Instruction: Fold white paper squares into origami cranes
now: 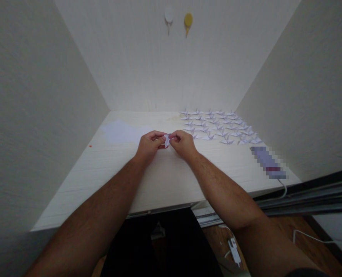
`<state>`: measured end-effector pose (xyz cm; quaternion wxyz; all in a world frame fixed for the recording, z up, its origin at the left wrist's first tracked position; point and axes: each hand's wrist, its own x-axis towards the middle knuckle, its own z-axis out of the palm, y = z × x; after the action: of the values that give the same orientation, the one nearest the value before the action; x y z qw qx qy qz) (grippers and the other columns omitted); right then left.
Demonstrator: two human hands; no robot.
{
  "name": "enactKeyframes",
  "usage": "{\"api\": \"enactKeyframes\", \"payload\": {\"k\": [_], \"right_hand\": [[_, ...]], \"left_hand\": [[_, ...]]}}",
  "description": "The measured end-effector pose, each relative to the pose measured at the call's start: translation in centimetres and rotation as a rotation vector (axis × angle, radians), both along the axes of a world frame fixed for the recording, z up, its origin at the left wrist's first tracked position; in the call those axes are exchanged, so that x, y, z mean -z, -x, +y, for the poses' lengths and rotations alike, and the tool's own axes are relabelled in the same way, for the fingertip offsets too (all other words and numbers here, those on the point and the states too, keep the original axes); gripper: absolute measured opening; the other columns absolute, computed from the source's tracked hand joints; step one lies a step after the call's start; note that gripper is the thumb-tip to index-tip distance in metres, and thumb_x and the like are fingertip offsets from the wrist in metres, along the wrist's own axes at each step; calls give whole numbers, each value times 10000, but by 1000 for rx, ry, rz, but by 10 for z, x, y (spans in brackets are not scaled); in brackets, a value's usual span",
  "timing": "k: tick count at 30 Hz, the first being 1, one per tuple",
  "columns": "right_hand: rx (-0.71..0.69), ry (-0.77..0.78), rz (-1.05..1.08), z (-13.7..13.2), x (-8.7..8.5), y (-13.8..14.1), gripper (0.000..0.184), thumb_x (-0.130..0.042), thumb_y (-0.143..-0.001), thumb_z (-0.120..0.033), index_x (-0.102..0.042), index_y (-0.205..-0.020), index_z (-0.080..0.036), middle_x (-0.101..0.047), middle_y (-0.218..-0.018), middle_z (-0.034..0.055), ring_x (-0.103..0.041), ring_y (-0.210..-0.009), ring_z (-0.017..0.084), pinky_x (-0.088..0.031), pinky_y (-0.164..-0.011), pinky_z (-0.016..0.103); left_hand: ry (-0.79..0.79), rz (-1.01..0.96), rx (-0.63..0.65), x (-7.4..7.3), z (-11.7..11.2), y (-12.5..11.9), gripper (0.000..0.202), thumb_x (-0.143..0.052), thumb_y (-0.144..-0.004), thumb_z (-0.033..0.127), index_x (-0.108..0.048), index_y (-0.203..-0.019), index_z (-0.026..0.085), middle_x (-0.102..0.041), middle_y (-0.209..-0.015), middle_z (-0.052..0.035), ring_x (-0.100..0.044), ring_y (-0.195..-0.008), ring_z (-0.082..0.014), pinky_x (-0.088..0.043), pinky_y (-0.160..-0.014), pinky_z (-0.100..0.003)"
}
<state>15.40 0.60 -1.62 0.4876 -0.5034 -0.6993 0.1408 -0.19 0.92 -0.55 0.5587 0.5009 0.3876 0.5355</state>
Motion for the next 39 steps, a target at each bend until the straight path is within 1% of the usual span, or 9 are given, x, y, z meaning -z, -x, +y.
{"api": "enactKeyframes", "payload": {"k": [3, 6, 13, 16, 20, 26, 29, 35, 39], "right_hand": [[-2, -8, -12, 0, 1, 1, 107, -629, -728, -166, -711, -796, -184, -604, -717, 1, -532, -644, 119, -433, -647, 253], [-42, 10, 85, 0, 0, 3, 124, -652, -714, -174, -721, -817, -176, -609, -723, 3, -518, -619, 110, -428, -616, 245], [-160, 213, 382, -2, -4, 7, 155, -719, -675, -262, -723, -802, -175, -624, -655, -27, -406, -484, 66, -343, -485, 218], [-189, 201, 391, -1, -3, 7, 146, -728, -670, -277, -735, -783, -184, -634, -650, -23, -424, -495, 72, -363, -500, 226], [-167, 135, 382, 2, 1, 4, 130, -749, -658, -284, -737, -750, -194, -668, -719, 3, -546, -618, 112, -450, -609, 253], [-112, 202, 387, 6, 5, 2, 142, -747, -654, -297, -726, -748, -193, -667, -718, 6, -606, -672, 139, -503, -649, 273], [-128, 217, 407, 6, 4, 2, 142, -736, -656, -291, -718, -747, -184, -672, -722, 9, -618, -664, 138, -513, -644, 273], [-138, 233, 421, 2, -2, 3, 127, -733, -652, -265, -703, -730, -170, -672, -717, 11, -628, -653, 136, -522, -650, 281], [-136, 234, 405, 2, -1, 3, 125, -728, -658, -260, -705, -738, -167, -671, -714, 11, -624, -649, 133, -519, -650, 279]], "left_hand": [[-2, 1, 12, 0, 0, 0, 341, -833, -589, 324, -697, -837, 134, -697, -802, -45, -640, -680, -142, -590, -683, -343], [-2, -15, 16, 1, 1, 2, 334, -818, -608, 314, -690, -863, 139, -701, -823, -49, -647, -696, -145, -594, -694, -347], [26, -74, 19, 4, 5, 4, 353, -806, -635, 323, -676, -920, 159, -714, -876, -59, -668, -730, -164, -594, -690, -363], [39, -92, 34, 4, 5, 3, 330, -821, -623, 326, -695, -868, 145, -723, -892, -73, -672, -741, -169, -594, -690, -353], [28, -58, 67, 3, 2, 1, 335, -824, -621, 333, -730, -861, 120, -735, -893, -96, -680, -755, -183, -595, -727, -370], [-4, 13, 192, -1, -4, 3, 472, -864, -555, 278, -738, -985, 129, -749, -964, -109, -698, -880, -236, -564, -850, -430], [1, 36, 190, -4, -5, 2, 501, -874, -526, 261, -740, -992, 134, -753, -951, -107, -702, -875, -242, -556, -858, -443], [-12, 67, 163, -6, -8, 1, 474, -845, -597, 348, -738, -1000, 125, -749, -948, -126, -706, -867, -240, -570, -818, -428], [-14, 72, 170, -6, -8, 2, 512, -856, -586, 361, -732, -1019, 119, -747, -969, -134, -704, -880, -243, -571, -807, -415]]}}
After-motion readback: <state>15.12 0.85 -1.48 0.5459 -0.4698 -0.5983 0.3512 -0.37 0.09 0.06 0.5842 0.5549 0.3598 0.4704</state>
